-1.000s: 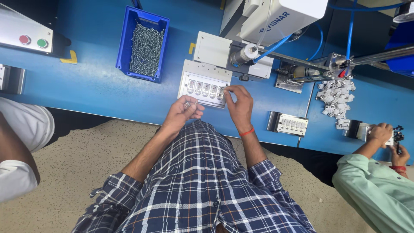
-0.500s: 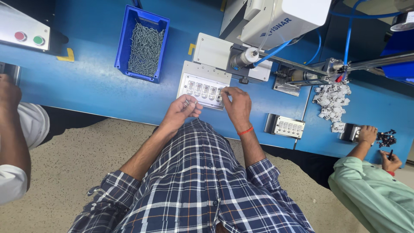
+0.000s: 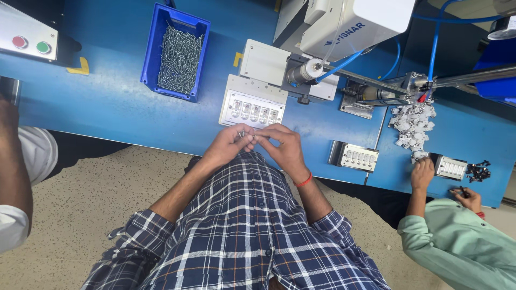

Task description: The person picks small metal components from a blue bin and places them into a white plastic housing on a blue workbench. They repeatedly insert the components into slots, adjust the housing, and move it aside to continue the process.

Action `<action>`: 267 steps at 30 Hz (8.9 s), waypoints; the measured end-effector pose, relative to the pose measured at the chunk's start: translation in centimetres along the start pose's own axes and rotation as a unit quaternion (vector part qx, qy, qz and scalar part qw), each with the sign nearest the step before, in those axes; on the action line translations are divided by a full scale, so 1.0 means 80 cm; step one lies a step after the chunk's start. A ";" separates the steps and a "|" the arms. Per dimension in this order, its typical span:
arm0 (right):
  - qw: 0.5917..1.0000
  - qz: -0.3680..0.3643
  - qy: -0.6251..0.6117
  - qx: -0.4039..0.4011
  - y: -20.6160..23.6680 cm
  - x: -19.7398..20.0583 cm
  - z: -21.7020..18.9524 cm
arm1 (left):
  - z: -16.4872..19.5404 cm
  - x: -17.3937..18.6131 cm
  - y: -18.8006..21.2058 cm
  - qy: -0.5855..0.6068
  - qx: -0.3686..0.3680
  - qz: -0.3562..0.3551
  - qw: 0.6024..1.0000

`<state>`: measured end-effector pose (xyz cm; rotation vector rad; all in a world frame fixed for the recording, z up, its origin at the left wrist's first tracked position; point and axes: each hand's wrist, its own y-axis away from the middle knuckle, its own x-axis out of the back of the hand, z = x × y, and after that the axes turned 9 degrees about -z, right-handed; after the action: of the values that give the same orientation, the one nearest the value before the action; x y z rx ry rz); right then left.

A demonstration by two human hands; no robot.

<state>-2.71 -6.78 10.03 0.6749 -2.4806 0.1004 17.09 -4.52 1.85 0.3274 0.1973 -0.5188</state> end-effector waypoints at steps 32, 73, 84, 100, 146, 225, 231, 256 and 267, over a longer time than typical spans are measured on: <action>0.962 0.083 0.261 -0.019 -0.057 -0.001 0.047 | 0.008 0.010 0.007 0.090 -0.010 0.044 0.995; 0.969 0.103 0.225 0.021 -0.062 -0.007 0.025 | 0.031 0.022 0.016 0.178 0.054 0.149 0.971; 0.973 0.076 0.219 0.007 -0.072 0.000 0.023 | 0.006 0.031 0.015 0.155 0.004 0.147 0.977; 0.980 -0.006 0.198 0.005 -0.082 0.010 0.012 | 0.005 0.026 0.008 0.138 0.047 0.107 0.983; 0.987 0.064 0.126 0.079 -0.080 -0.013 -0.035 | 0.068 0.027 0.035 -0.328 -0.113 0.217 0.912; 0.796 -0.076 0.481 -0.360 0.201 0.208 0.280 | 0.048 0.211 -0.126 0.198 -0.151 0.364 0.897; 0.839 -0.165 0.422 -0.301 0.181 0.203 0.312 | 0.053 0.210 -0.124 0.124 -0.077 0.441 0.886; 0.940 -0.080 0.328 0.058 -0.109 -0.024 0.048 | -0.046 -0.013 0.033 -0.468 -0.033 0.203 0.859; 0.953 -0.028 0.293 0.065 -0.098 -0.022 0.059 | -0.044 -0.017 0.011 -0.511 0.025 0.106 0.852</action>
<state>-0.03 -13.81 4.57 0.6550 -1.8930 0.3880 15.98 -1.94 -0.85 0.0854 -0.8876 -0.4195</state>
